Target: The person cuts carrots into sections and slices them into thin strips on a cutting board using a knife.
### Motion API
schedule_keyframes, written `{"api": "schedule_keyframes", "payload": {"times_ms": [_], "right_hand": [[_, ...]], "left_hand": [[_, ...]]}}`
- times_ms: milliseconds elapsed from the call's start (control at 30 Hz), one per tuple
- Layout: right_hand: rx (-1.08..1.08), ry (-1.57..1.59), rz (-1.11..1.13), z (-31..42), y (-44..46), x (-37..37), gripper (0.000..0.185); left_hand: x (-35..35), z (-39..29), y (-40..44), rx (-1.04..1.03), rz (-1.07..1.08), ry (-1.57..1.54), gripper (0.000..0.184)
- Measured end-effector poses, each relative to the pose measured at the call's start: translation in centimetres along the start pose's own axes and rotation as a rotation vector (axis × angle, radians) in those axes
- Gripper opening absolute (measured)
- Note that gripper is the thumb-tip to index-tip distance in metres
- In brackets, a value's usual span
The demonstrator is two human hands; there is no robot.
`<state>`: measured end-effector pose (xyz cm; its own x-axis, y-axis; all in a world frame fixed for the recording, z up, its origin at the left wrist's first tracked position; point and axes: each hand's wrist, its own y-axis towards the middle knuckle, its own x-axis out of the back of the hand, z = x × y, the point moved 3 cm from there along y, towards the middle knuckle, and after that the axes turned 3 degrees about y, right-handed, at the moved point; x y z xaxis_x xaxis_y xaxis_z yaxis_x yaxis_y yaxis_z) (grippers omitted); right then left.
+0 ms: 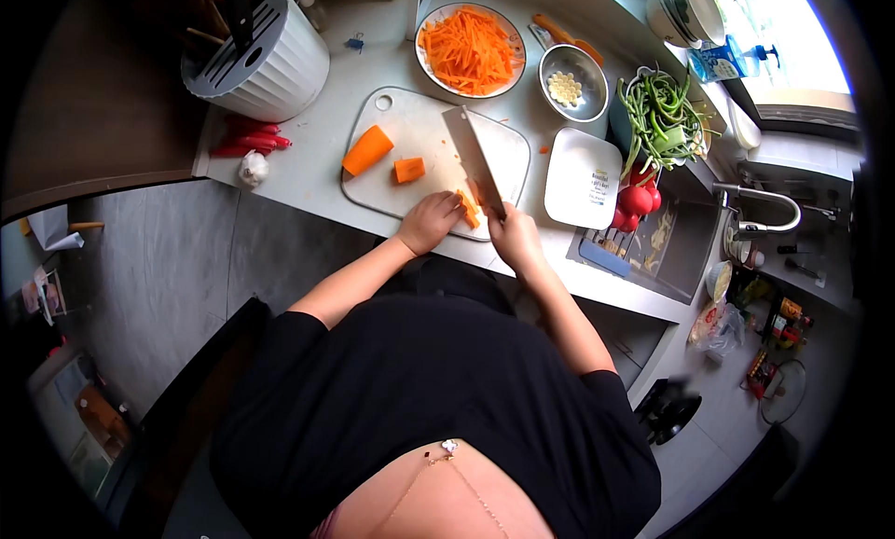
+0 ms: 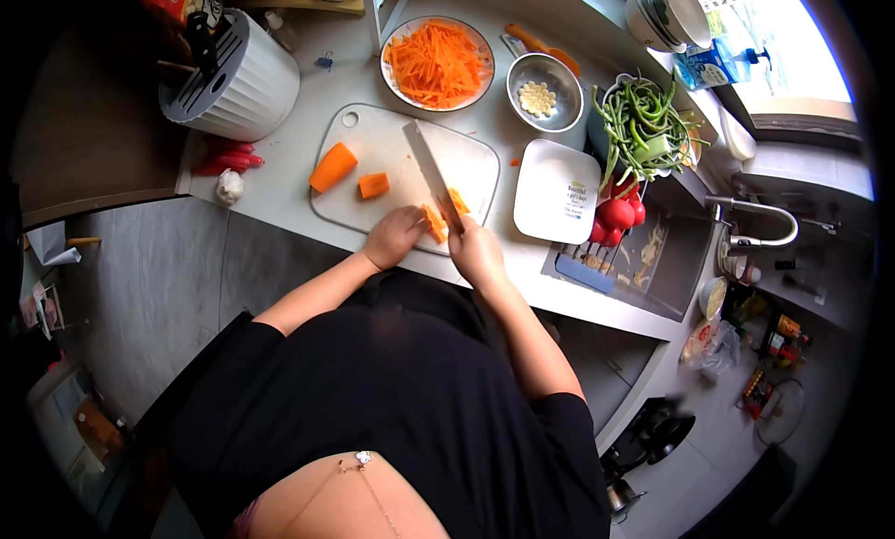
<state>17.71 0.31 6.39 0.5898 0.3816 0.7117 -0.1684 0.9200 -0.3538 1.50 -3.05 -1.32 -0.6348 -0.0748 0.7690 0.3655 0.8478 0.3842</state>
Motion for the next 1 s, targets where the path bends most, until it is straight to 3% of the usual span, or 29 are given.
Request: {"api": "schedule_keyframes", "payload": {"times_ms": [100, 200, 533, 667, 767, 1000], "right_hand": [[-0.072, -0.072, 0.061, -0.5, -0.6, 0.5, 0.023], [0.029, -0.065, 0.008, -1.3, -0.8, -0.7, 0.024], [0.034, -0.188, 0.024, -1.6, 0.5, -3.2, 0.024], [0.039, -0.111, 0.047, -1.7, 1.7, -2.5, 0.023], [0.032, -0.035, 0.001, -0.7, -0.1, -1.2, 0.024], [0.030, -0.120, 0.051, -0.5, -1.7, -1.8, 0.024]], "left_hand": [[0.0, 0.0, 0.3, -0.025, -0.020, -0.024, 0.025], [0.3, -0.1, 0.4, -0.024, -0.030, -0.015, 0.025], [0.3, -0.1, 0.3, 0.002, -0.017, -0.006, 0.026], [0.7, 0.1, -0.1, -0.045, -0.037, 0.012, 0.025], [1.2, 0.4, -0.6, 0.036, 0.073, -0.064, 0.025], [0.8, 0.4, -1.1, -0.022, -0.037, 0.004, 0.028]]}}
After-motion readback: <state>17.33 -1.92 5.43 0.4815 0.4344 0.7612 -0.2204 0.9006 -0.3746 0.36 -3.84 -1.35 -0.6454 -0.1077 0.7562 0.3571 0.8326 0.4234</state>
